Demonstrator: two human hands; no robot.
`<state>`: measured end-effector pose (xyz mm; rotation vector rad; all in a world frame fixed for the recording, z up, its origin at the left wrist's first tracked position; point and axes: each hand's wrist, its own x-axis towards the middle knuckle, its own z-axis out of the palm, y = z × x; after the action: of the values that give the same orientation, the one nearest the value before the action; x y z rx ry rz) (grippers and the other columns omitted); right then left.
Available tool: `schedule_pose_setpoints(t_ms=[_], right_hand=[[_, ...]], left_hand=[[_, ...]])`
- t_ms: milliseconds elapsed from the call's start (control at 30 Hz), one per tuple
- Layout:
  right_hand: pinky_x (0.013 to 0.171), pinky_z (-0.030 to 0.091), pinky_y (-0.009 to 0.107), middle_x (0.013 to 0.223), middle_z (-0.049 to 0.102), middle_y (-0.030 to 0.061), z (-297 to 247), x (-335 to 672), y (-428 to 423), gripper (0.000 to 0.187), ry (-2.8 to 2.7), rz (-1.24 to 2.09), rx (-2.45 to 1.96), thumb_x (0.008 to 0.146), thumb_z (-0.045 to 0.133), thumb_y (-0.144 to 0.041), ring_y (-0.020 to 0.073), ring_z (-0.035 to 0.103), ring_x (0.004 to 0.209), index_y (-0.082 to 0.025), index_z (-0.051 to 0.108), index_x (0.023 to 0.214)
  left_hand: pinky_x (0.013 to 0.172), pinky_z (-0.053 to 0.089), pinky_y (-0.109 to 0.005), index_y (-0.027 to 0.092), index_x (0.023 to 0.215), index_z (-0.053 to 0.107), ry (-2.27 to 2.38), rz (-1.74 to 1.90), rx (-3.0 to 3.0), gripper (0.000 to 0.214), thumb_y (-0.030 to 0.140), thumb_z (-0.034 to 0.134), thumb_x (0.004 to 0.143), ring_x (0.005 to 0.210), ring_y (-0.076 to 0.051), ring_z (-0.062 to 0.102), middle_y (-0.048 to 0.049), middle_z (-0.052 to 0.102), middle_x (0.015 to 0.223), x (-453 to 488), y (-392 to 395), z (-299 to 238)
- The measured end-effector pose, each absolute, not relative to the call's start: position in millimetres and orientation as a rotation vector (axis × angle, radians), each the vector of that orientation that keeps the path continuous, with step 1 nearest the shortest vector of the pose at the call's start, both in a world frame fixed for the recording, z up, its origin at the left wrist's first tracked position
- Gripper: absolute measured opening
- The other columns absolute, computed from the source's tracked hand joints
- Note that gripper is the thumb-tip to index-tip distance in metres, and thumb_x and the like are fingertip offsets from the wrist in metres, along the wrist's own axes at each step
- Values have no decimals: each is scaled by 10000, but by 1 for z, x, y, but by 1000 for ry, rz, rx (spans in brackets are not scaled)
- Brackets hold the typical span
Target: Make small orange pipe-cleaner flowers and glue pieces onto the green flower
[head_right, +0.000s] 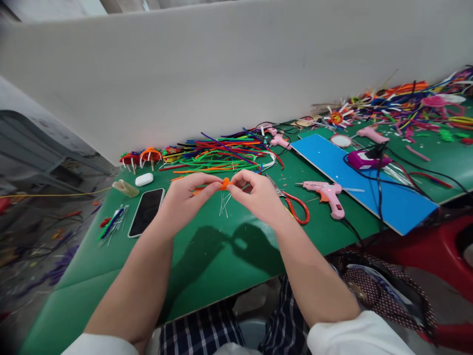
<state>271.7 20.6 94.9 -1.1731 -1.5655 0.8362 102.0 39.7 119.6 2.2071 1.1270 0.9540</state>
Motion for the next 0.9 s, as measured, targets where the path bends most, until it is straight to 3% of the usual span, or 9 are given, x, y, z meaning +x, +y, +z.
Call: schedule_pose_setpoints(t_ms=[133, 300, 700, 900], right_hand=[[569, 423, 186, 698, 579, -25, 92, 270, 23, 64, -1492, 804, -1141, 750, 572, -237, 77, 531, 624, -176, 578, 769], [614, 467, 215, 766, 627, -7, 88, 267, 25, 155, -1409, 854, -1105, 729, 612, -302, 99, 580, 675, -181, 621, 826], [622, 484, 236, 710, 649, -7, 89, 262, 21, 127, -1393, 874, -1146, 730, 615, -300, 113, 603, 659, -179, 619, 769], [608, 480, 200, 724, 640, -21, 85, 257, 22, 74, -1385, 721, -1167, 742, 600, -255, 90, 595, 650, -189, 614, 772]], left_hand=[[650, 474, -247, 188, 848, 649, 1000, 832, 1952, 210, 346, 520, 798, 719, -149, 622, -15, 675, 782, 105, 42, 115], [665, 506, -279, 159, 848, 606, 950, 869, 1714, 188, 323, 576, 759, 719, -165, 644, -30, 676, 753, 108, 42, 112], [608, 477, -225, 163, 775, 662, 1049, 1093, 1732, 175, 324, 627, 716, 665, -132, 612, -18, 680, 728, 113, 45, 106], [559, 429, -208, 164, 749, 617, 1095, 1085, 1732, 181, 344, 600, 733, 614, -107, 551, 6, 612, 666, 114, 46, 104]])
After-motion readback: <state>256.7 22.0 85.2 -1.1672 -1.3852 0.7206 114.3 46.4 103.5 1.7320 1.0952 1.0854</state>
